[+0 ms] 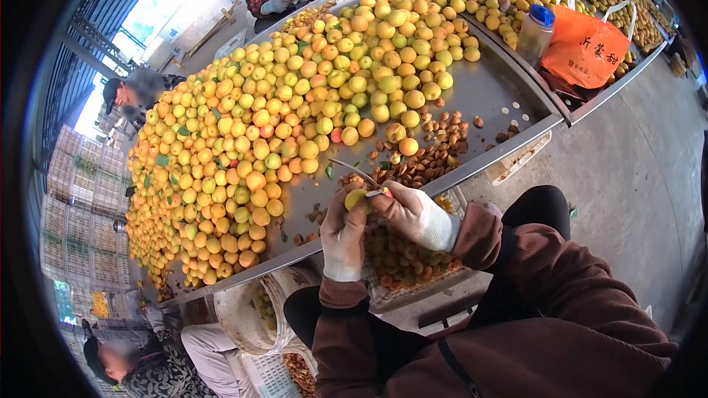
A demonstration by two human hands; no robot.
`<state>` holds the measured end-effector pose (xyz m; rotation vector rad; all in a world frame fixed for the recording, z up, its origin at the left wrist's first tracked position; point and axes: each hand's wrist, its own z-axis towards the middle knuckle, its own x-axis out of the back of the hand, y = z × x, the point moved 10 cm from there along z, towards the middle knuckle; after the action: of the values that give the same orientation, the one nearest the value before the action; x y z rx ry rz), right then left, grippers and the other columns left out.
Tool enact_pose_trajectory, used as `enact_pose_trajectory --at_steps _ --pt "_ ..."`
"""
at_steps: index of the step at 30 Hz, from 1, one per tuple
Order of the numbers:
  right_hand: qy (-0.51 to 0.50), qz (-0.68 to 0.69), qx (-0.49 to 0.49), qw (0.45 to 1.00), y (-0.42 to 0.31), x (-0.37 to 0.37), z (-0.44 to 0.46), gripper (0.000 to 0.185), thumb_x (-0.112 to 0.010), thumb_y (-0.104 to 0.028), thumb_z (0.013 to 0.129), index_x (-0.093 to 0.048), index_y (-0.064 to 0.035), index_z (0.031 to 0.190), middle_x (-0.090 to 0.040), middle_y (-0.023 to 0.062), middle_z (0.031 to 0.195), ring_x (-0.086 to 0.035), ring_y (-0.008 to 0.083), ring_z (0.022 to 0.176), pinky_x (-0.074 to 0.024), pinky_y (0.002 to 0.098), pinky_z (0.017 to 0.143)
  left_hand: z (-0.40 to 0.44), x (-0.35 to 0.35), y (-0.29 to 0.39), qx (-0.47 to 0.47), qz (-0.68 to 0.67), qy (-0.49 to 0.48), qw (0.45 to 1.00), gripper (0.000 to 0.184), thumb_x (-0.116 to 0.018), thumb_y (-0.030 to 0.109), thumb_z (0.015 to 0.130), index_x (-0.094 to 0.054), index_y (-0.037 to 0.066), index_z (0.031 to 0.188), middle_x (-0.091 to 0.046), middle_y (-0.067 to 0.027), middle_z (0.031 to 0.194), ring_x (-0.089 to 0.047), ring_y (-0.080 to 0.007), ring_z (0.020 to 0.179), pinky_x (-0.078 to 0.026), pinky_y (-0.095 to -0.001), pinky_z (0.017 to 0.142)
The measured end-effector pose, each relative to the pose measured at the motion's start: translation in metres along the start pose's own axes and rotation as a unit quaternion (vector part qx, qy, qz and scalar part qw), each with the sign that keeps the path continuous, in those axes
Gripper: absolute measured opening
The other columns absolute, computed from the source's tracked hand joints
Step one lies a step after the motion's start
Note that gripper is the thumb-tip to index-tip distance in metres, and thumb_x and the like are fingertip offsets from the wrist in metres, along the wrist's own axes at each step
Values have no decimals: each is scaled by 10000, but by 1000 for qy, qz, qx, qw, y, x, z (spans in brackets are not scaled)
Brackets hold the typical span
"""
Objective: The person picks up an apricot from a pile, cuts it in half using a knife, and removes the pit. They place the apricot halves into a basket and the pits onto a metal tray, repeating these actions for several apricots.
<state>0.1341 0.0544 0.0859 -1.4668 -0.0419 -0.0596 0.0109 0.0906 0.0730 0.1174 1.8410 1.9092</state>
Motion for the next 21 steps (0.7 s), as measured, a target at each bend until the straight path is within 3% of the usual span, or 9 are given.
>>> enact_pose_trajectory --at_steps 7,10,12,13,15,16,17,19,21 --pt "21 15 -16 1000 28 -11 -3 389 -505 -375 994 -549 4 1070 -624 183 828 -651 271 796 -485 366 672 -2 -5 29 -85 221 -4 972 429 -669 322 917 -585 1 1188 -641 -53 1055 -578 -123 956 -478 -266 821" --pt "27 59 -36 997 43 -16 3 341 -519 -341 988 -541 -3 1030 -620 196 790 -656 334 759 -483 382 639 -5 -6 37 -122 314 4 942 319 -650 246 931 -608 18 1150 -656 -57 1021 -596 -136 930 -492 -285 826" --pt "89 -130 83 984 18 -3 1 274 -532 -293 977 -512 -20 992 -612 204 727 -636 400 710 -479 412 581 -6 -6 43 -193 420 31 886 401 -704 260 891 -594 -10 1166 -648 -98 1013 -619 -162 918 -501 -304 843" --pt "70 -231 64 968 21 -3 8 231 -536 -252 966 -482 -28 966 -597 204 672 -615 430 687 -470 450 541 -7 -8 41 -193 422 31 885 401 -704 260 891 -594 -10 1166 -648 -98 1013 -619 -162 918 -501 -304 843" --pt "68 -233 91 966 17 -2 7 236 -538 -247 963 -469 -21 963 -595 194 664 -624 412 673 -476 451 548 -5 11 35 -151 276 112 943 413 -703 245 894 -576 -16 1187 -641 -87 1039 -608 -168 950 -490 -302 868" --pt "77 -208 93 971 19 -4 9 241 -541 -248 962 -482 -14 977 -598 191 676 -631 404 681 -487 432 564 -3 10 36 -151 279 108 942 413 -703 245 894 -576 -16 1187 -641 -87 1039 -608 -168 950 -490 -302 868" --pt "76 -206 94 971 19 -7 8 241 -541 -248 962 -482 -14 977 -598 191 676 -631 404 681 -487 432 564 -2 14 30 -123 152 101 976 440 -699 235 897 -552 -20 1224 -626 -85 1089 -595 -168 983 -477 -299 891" --pt "81 -26 108 990 8 -4 6 280 -549 -283 967 -506 -13 1027 -598 183 718 -645 368 711 -496 381 615 -2 21 10 -62 -58 82 993 504 -660 215 927 -474 -21 1331 -565 -84 1233 -552 -175 1096 -445 -302 960" --pt "57 -21 73 995 7 -12 2 303 -549 -306 971 -514 -14 1044 -597 181 736 -646 350 727 -494 366 636 -2 18 11 -73 -68 78 992 488 -639 247 937 -475 -7 1320 -577 -98 1201 -559 -193 1088 -452 -333 960"
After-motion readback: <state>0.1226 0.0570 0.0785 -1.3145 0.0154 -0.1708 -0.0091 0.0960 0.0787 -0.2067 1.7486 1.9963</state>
